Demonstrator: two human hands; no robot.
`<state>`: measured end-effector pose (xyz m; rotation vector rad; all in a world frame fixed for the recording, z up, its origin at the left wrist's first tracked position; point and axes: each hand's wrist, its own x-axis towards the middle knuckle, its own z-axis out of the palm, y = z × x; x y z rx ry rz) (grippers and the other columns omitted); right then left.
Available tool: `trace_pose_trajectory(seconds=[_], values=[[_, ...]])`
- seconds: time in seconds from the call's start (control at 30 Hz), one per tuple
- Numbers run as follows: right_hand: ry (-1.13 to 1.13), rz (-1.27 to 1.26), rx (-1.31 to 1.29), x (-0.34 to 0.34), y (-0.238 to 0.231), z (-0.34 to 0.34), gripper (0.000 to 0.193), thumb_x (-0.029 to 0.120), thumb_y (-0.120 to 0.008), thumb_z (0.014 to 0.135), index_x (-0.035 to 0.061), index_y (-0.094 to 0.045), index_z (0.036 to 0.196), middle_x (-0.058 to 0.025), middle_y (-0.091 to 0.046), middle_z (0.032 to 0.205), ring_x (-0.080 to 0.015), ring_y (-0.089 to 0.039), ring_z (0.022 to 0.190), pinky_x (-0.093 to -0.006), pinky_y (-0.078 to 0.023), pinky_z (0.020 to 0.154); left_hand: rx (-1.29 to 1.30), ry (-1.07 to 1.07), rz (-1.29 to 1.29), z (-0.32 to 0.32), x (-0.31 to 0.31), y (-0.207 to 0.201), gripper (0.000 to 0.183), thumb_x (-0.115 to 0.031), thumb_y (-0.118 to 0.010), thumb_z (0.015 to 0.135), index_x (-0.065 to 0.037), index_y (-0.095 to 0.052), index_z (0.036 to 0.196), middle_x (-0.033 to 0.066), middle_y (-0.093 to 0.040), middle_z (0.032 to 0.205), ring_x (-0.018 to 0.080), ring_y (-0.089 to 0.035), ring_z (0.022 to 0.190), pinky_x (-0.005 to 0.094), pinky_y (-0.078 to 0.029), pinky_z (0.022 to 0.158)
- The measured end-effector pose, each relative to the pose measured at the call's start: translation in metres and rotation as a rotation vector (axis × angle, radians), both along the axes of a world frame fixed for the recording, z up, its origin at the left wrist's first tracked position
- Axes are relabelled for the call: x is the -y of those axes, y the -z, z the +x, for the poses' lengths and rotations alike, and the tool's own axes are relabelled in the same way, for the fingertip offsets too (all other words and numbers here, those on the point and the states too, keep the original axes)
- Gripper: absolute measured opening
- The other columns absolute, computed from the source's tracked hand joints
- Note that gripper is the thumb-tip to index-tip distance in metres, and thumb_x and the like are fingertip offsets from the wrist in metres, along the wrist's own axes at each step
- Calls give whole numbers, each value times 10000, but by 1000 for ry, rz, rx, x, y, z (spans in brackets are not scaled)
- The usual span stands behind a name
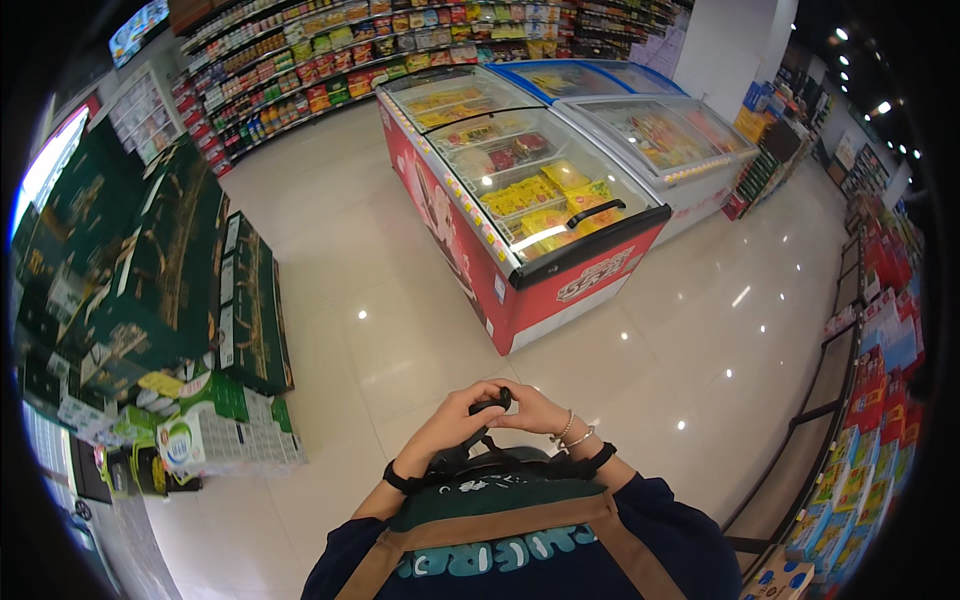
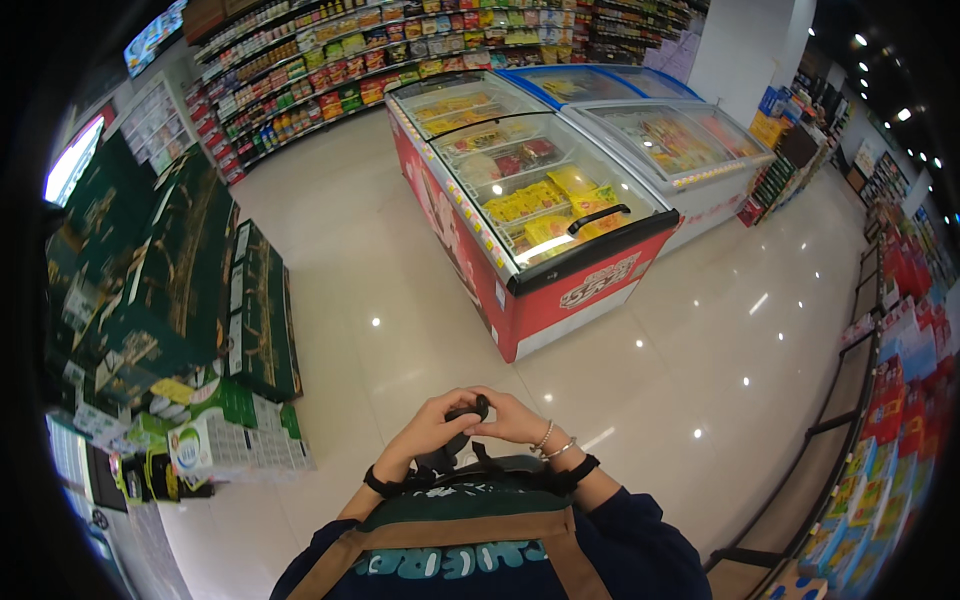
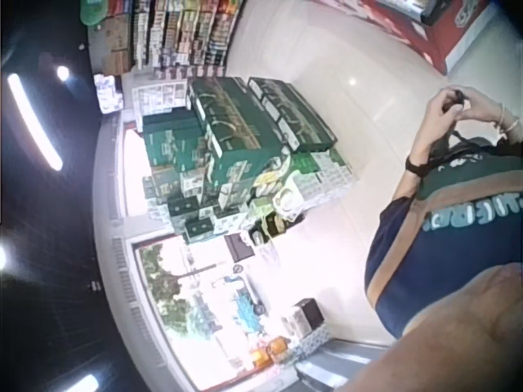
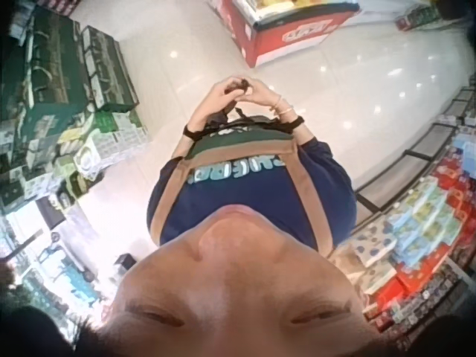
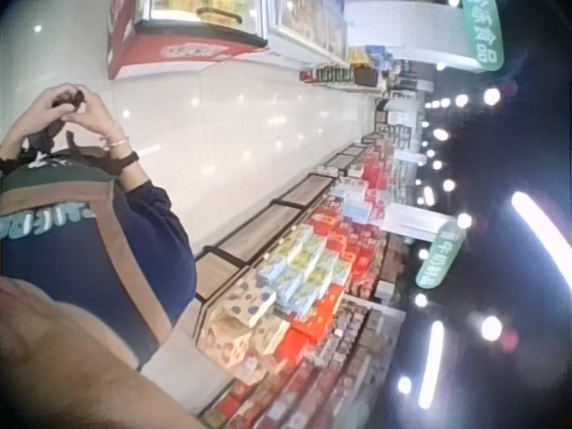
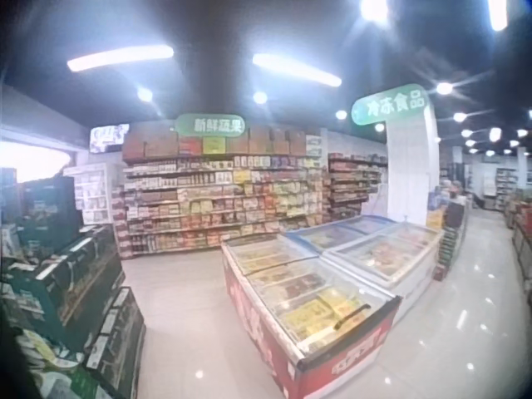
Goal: The person wipes the glass lids of several chest freezers in a convenience store using a cloth. They move between freezers, open and close lids, and wipe the surfaces methodically.
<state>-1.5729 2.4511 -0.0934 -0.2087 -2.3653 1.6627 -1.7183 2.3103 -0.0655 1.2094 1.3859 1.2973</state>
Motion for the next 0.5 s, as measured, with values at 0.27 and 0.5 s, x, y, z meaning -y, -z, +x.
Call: trace_pose_trajectory(seconds=[0.27, 0.5], values=[[397, 112, -9, -116, 6, -111, 162, 110, -670, 813, 6, -656, 936, -183, -629, 792, -347, -618, 725, -357, -480, 651, -553, 57, -191, -166, -97, 23, 265, -120, -727, 818, 9, -636, 1031, 175, -671, 843, 264, -643, 762, 349, -499, 708], [767, 37, -60, -265, 14, -197, 178, 109, -676, 804, -22, -649, 922, -206, -599, 725, -304, -591, 619, -353, -468, 601, -300, -133, -169, -272, -261, 38, 125, -111, -627, 909, 6, -617, 865, 37, -560, 632, 99, -535, 605, 275, -423, 519]])
